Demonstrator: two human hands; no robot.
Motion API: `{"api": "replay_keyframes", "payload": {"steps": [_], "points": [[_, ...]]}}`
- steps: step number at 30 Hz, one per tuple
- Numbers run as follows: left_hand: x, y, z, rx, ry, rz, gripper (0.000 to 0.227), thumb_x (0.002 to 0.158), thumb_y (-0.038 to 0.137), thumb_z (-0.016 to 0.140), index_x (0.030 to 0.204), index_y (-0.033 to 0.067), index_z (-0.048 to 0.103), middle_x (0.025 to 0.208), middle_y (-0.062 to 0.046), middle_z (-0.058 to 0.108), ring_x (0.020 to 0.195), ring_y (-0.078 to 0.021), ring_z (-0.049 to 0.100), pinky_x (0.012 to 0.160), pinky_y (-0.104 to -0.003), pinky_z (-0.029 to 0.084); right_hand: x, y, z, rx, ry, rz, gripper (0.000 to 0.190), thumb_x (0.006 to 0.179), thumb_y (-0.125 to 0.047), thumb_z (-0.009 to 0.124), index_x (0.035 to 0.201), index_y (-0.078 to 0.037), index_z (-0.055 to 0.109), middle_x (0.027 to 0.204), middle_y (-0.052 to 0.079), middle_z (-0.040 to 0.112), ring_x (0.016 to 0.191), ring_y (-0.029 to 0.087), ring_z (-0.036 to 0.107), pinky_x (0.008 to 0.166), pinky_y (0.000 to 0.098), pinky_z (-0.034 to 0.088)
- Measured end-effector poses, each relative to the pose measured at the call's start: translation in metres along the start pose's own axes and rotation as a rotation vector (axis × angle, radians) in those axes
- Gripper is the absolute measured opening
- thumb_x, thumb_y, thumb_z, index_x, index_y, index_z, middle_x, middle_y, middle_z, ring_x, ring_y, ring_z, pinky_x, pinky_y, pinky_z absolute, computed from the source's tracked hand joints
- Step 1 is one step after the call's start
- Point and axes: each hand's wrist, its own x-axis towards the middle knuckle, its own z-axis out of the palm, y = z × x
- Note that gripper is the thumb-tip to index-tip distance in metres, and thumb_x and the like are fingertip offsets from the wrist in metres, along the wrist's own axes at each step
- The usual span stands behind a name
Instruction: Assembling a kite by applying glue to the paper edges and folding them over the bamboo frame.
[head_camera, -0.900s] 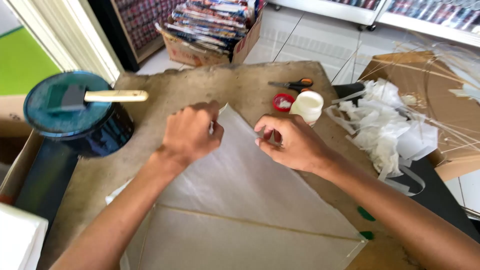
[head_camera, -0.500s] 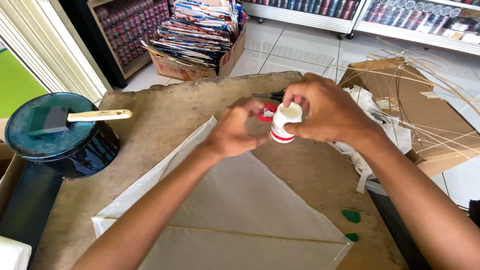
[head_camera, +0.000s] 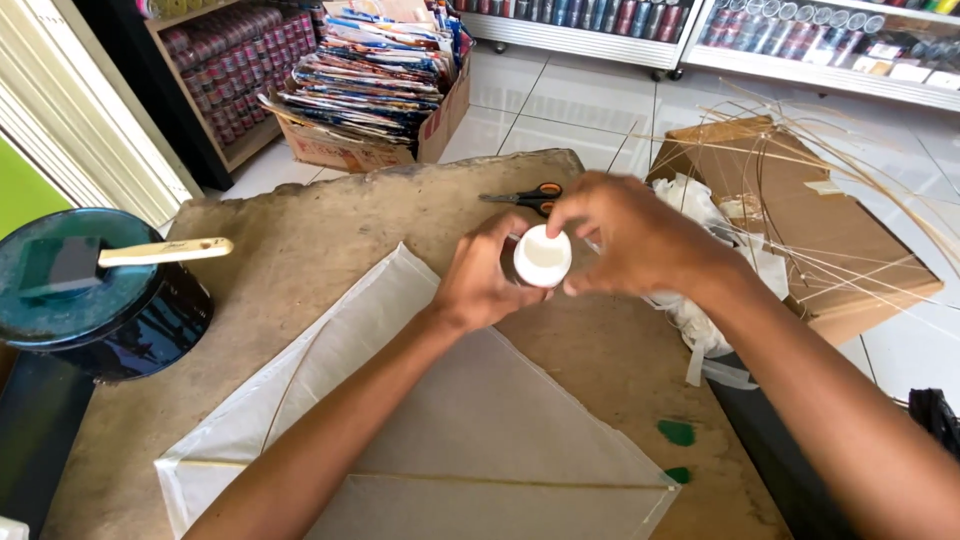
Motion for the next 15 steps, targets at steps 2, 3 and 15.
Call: {"api": "replay_keyframes", "payload": {"steps": [2,3,15], "points": [[-0.003,-0.003,-0.001,0.014,-0.005,0.032,0.061,0.060,0.021,0.091,0.113,0.0062,0.065,0.101,-0.015,0.069,0.096,-0.0329,0.072,0.085,-0.044,0.057,-0.013,0.007,0.010,-0.052,0.051,-0.136,0.051,0.062,-0.006,0.089,0.111,-0.004,0.075,0.128,0.025,0.061,0.116,0.048,0.065,0.098,0.0518,0.056],[-0.005,-0.005,0.000,0.028,-0.008,0.061,0.063,0.060,0.020,0.092,0.115,0.0064,0.063,0.102,-0.015,0.069,0.098,-0.0325,0.071,0.087,-0.044,0.057,-0.020,0.011,0.015,-0.103,0.099,-0.272,0.054,0.060,-0.012,0.090,0.111,-0.006,0.075,0.126,0.023,0.063,0.116,0.049,0.064,0.100,0.0560,0.053],[-0.005,-0.030,0.007,0.060,-0.012,0.199,0.062,0.067,0.032,0.090,0.117,0.0088,0.062,0.103,-0.012,0.068,0.098,-0.0293,0.070,0.092,-0.043,0.055,-0.013,0.054,0.094,-0.399,0.663,-0.524,0.026,0.077,-0.020,0.080,0.099,-0.006,0.076,0.123,0.013,0.057,0.105,0.032,0.070,0.080,0.0292,0.064]]}}
